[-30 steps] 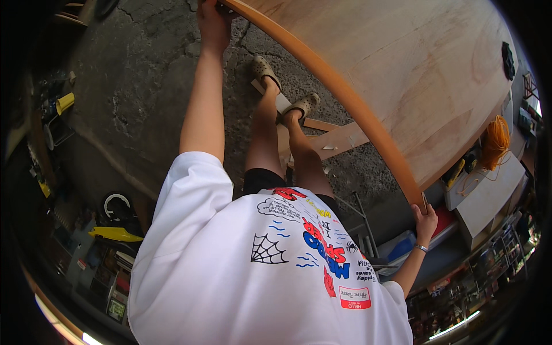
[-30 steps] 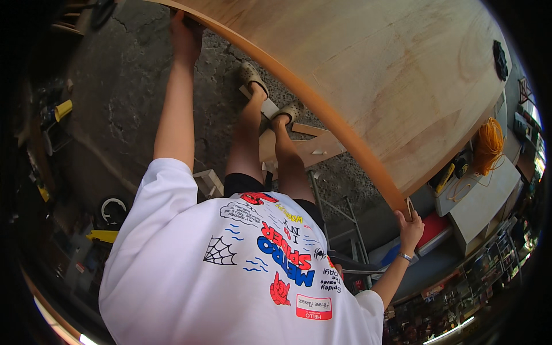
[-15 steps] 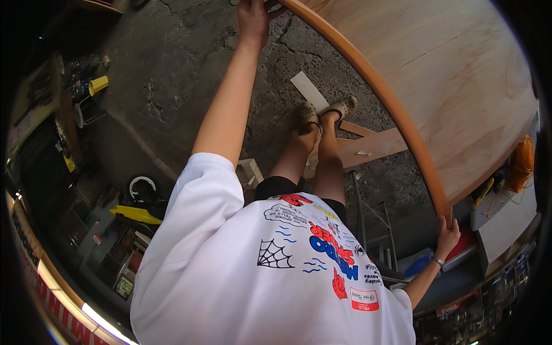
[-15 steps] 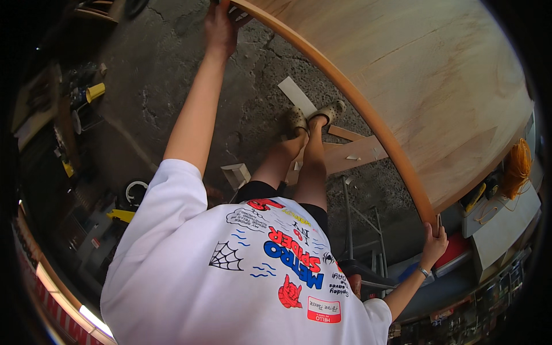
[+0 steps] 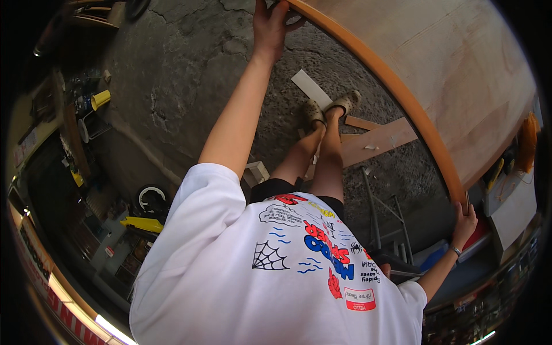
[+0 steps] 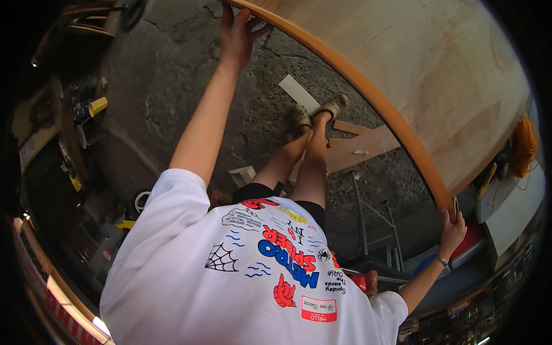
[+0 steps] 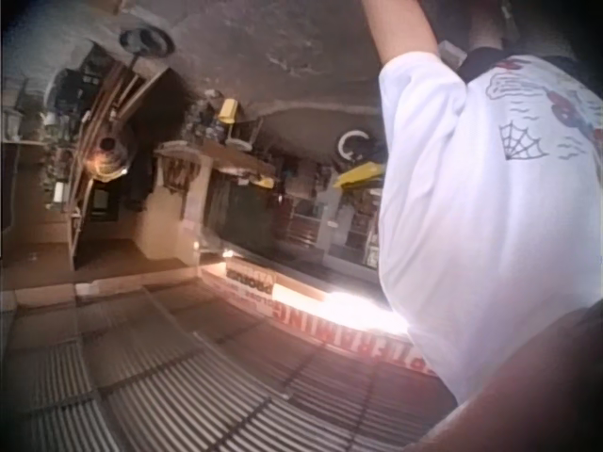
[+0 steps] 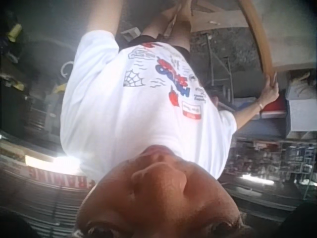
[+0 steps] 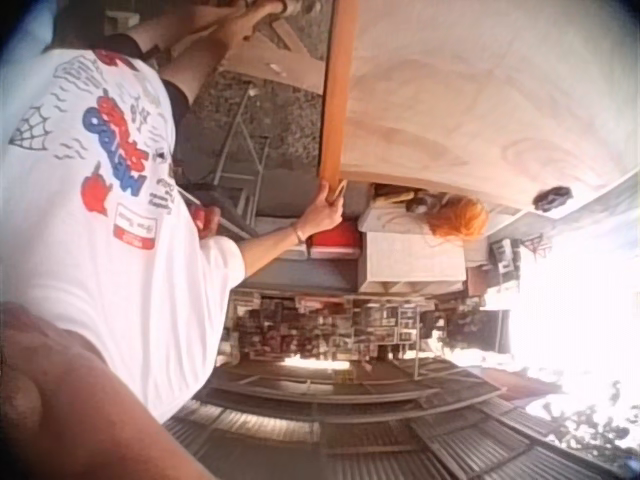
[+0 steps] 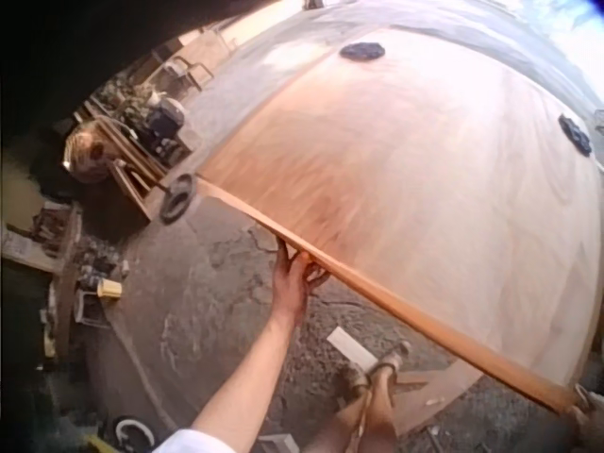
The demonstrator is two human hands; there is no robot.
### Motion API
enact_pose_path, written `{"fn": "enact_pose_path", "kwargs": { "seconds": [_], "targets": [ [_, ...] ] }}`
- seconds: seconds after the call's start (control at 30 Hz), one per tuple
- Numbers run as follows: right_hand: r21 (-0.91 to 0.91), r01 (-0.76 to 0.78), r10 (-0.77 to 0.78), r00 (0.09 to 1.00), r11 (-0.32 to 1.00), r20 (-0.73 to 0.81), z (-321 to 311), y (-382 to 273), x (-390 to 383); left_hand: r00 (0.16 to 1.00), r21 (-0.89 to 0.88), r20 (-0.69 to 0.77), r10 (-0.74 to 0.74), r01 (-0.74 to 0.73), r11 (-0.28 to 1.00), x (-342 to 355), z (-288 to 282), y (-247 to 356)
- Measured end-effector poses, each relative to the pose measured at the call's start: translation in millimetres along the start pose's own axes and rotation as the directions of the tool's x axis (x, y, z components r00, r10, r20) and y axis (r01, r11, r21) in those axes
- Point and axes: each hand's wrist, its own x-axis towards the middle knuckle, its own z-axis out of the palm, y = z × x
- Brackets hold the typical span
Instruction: The person applies a strip of edge banding to the perimeter of a large wooden board. They use a utility knife to trim the excess material and a dark cloth to rub the surface. The person also uses a tape measure and pencil to mark measurements on the board.
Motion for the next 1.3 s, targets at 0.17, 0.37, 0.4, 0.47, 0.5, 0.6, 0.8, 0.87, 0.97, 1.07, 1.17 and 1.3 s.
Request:
{"fn": "enact_pose_path", "kwargs": {
  "seconds": [0.17, 0.37, 0.4, 0.47, 0.5, 0.6, 0.8, 0.87, 0.97, 1.07, 1.17, 1.3],
  "targets": [
    [0.045, 0.023, -0.023, 1.000, 0.999, -0.006, 3.2, 2.9, -4.9, 1.000, -0.037, 0.005, -0.006, 0.006, 0.999, -4.0, 8.9, 0.8],
    [0.023, 0.018, -0.017, 0.999, 1.000, -0.052, 19.2, 3.7, -8.3, 0.999, -0.004, 0.042, -0.033, 0.034, 0.999, -16.9, 22.8, -5.9],
    [0.030, 0.014, -0.013, 0.999, 0.999, -0.041, 17.7, 2.1, -7.9, 1.000, -0.012, 0.016, -0.025, 0.025, 1.000, -18.6, 23.2, -8.2],
    [0.045, 0.007, -0.006, 0.999, 0.999, -0.033, 17.6, 0.7, -9.0, 0.999, -0.035, -0.031, -0.013, 0.012, 0.999, -22.2, 28.3, -13.5],
    [0.054, 0.004, -0.002, 0.999, 0.999, -0.036, 18.4, 1.3, -9.9, 1.000, -0.008, 0.013, 0.016, -0.016, 1.000, -24.5, 29.7, -14.5],
    [0.041, 0.027, -0.026, 0.999, 0.999, -0.047, 14.1, -3.6, -9.0, 0.991, 0.024, 0.125, 0.041, -0.044, 0.999, -30.0, 25.3, -11.6],
    [0.037, 0.130, -0.122, 0.980, 0.991, -0.160, 10.3, -15.5, -10.7, 0.990, 0.030, 0.134, 0.032, -0.036, 0.999, -67.2, 63.0, -23.3],
    [0.007, 0.149, -0.146, 0.972, 0.989, -0.185, 10.1, -16.5, -9.8, 0.990, 0.020, 0.143, 0.015, -0.018, 1.000, -79.8, 77.1, -28.7],
    [0.010, 0.159, -0.153, 0.964, 0.987, -0.216, 11.8, -15.7, -6.6, 0.987, -0.038, 0.162, -0.010, 0.016, 0.999, -95.7, 90.1, -38.5],
    [0.023, 0.141, -0.133, 0.969, 0.990, -0.207, 9.0, -16.2, -5.6, 0.992, -0.022, 0.114, -0.051, 0.054, 0.998, -110.1, 105.4, -44.7],
    [-0.019, 0.114, -0.116, 0.977, 0.993, -0.181, 11.7, -15.3, -6.1, 0.997, -0.006, 0.062, -0.053, 0.053, 0.999, -113.7, 112.1, -50.1],
    [0.040, 0.134, -0.124, 0.975, 0.990, -0.182, 9.2, -18.3, -7.1, 0.999, 0.029, 0.009, -0.031, 0.031, 0.999, -113.0, 114.0, -49.2]
  ]
}}
